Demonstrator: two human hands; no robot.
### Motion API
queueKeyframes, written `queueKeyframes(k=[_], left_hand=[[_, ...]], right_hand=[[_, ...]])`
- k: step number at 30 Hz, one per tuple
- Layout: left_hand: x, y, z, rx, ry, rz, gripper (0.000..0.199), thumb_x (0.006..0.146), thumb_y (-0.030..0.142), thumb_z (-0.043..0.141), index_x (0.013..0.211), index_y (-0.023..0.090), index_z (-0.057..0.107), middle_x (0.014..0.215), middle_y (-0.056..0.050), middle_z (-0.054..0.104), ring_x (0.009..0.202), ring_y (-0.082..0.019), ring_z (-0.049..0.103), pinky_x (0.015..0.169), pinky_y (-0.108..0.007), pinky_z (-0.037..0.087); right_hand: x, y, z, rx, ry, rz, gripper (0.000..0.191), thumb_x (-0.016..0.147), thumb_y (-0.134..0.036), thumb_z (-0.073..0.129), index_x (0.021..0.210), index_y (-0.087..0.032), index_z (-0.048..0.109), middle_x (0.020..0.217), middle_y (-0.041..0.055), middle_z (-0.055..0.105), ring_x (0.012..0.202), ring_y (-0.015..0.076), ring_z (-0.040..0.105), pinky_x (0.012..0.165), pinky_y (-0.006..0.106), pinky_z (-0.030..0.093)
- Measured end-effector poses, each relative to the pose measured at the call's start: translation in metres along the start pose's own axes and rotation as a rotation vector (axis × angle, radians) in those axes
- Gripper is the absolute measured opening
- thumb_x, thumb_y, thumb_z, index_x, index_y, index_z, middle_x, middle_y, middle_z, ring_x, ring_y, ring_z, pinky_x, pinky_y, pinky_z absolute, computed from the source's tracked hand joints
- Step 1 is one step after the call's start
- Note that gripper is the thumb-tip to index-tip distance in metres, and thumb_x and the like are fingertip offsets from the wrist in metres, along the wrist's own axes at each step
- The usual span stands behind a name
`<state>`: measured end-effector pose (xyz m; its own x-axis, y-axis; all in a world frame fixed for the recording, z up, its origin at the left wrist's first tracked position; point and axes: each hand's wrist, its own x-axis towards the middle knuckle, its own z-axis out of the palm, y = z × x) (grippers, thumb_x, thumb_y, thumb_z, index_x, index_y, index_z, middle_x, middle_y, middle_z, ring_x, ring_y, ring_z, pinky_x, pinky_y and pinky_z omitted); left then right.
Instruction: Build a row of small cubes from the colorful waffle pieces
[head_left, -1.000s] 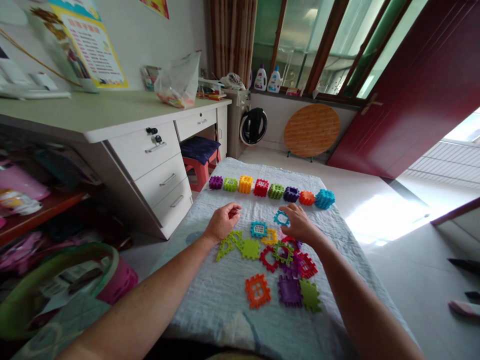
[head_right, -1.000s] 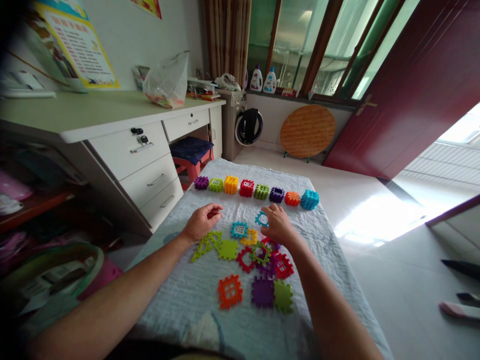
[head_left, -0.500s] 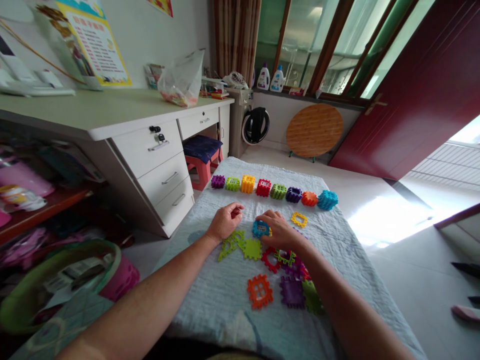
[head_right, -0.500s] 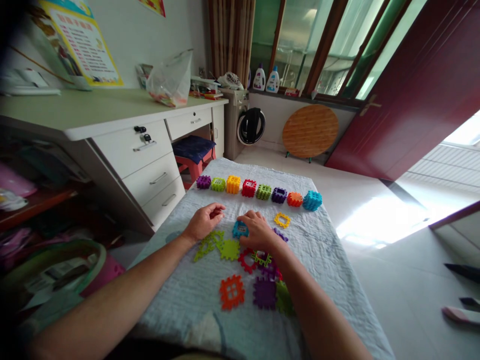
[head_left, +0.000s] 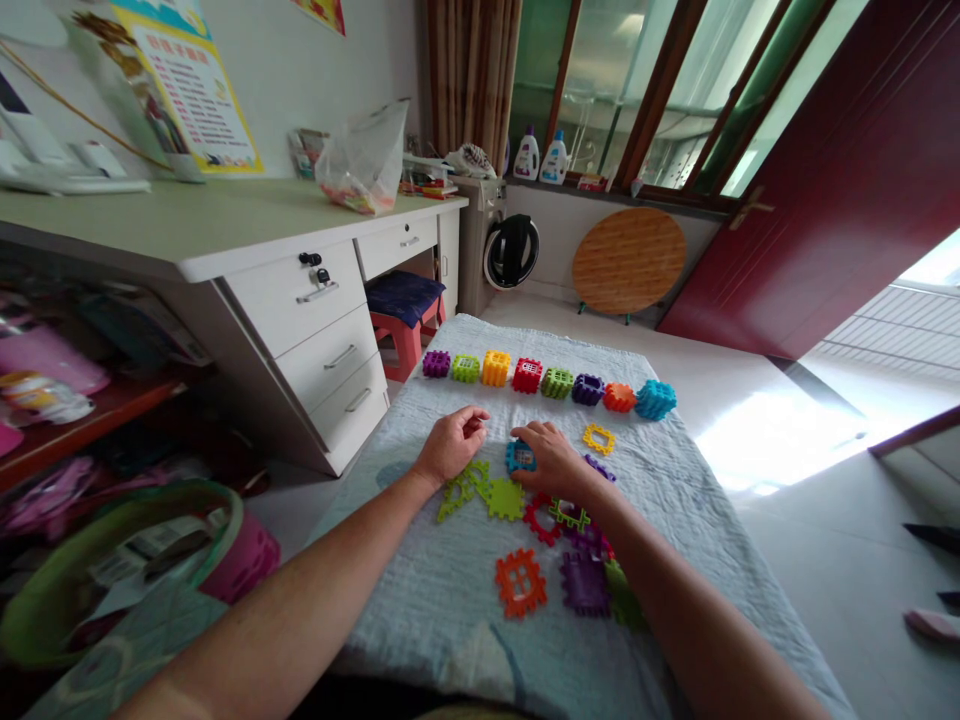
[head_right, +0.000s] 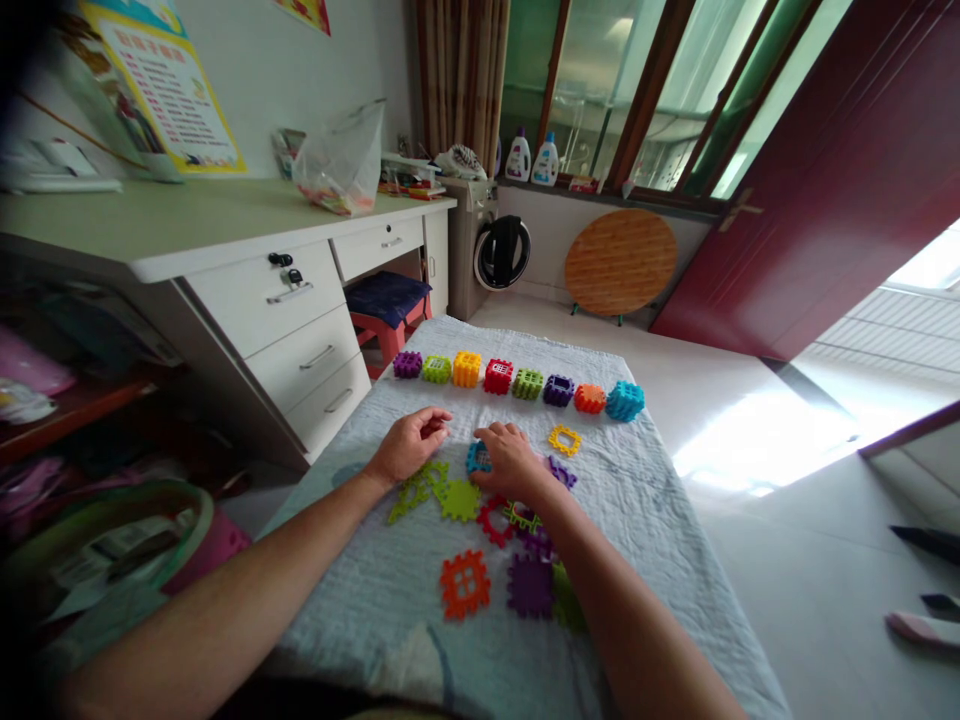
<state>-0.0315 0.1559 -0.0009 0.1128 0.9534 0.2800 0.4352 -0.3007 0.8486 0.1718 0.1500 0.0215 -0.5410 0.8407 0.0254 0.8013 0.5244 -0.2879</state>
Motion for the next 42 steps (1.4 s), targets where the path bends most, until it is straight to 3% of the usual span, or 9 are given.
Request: queueKeyframes(k=[14,19,25,33,39,42], left_hand=[[0.002,-0.007,0.002,-0.001,-0.013,0.015,0.025,0.078,0.024,0.054,0.099,0.015,0.063,0.082,-0.004,0.068,0.076,-0.016,0.064,0.073,-0.026,0.051],[0.002,-0.006,0.002,-0.019,-0.028,-0.021,0.026,0.078,0.027,0.055,0.1,0.015,0.063,0.081,-0.004,0.067,0.076,-0.016,0.064,0.073,-0.027,0.051],[0.003,-0.009,0.003,-0.013,-0.038,-0.038,0.028,0.078,0.03,0.056,0.101,0.015,0.062,0.083,-0.004,0.068,0.078,-0.017,0.064,0.075,-0.028,0.051],[0.003,-0.01,0.003,-0.035,-0.052,-0.062,0.029,0.078,0.032,0.056,0.101,0.016,0.061,0.085,-0.004,0.068,0.079,-0.018,0.065,0.075,-0.029,0.051],[0.002,-0.007,0.002,-0.048,-0.06,-0.095,0.03,0.078,0.033,0.056,0.102,0.016,0.061,0.085,-0.004,0.068,0.079,-0.018,0.064,0.075,-0.029,0.051],[0.003,-0.006,0.002,-0.043,-0.066,-0.103,0.031,0.078,0.034,0.056,0.102,0.016,0.061,0.084,-0.004,0.068,0.079,-0.018,0.065,0.075,-0.03,0.051]], right_hand=[[0.004,-0.009,-0.011,-0.187,-0.074,0.042,0.057,0.063,-0.046,0.068,0.112,-0.018,0.058,0.108,0.0122,0.055,0.101,0.0289,0.046,0.083,0.039,0.037],[0.01,-0.015,-0.014,-0.257,-0.096,0.043,0.046,0.063,-0.044,0.065,0.1,-0.016,0.061,0.101,0.0128,0.057,0.096,0.0291,0.048,0.079,0.038,0.038],[0.005,-0.003,-0.026,-0.173,-0.023,0.02,0.047,0.064,-0.039,0.065,0.105,-0.018,0.06,0.102,0.01,0.056,0.098,0.0266,0.047,0.082,0.036,0.036],[-0.021,0.06,-0.068,-0.117,0.136,0.164,0.049,0.064,-0.032,0.064,0.111,-0.019,0.059,0.104,0.0091,0.055,0.097,0.0256,0.047,0.084,0.038,0.037],[-0.036,0.152,-0.13,-0.139,0.444,0.292,0.048,0.067,-0.039,0.064,0.111,-0.021,0.059,0.105,0.0105,0.056,0.096,0.0265,0.049,0.084,0.041,0.04],[-0.038,0.198,-0.154,-0.179,0.422,0.395,0.048,0.067,-0.041,0.064,0.109,-0.017,0.061,0.102,0.0128,0.057,0.095,0.0263,0.05,0.086,0.041,0.039]])
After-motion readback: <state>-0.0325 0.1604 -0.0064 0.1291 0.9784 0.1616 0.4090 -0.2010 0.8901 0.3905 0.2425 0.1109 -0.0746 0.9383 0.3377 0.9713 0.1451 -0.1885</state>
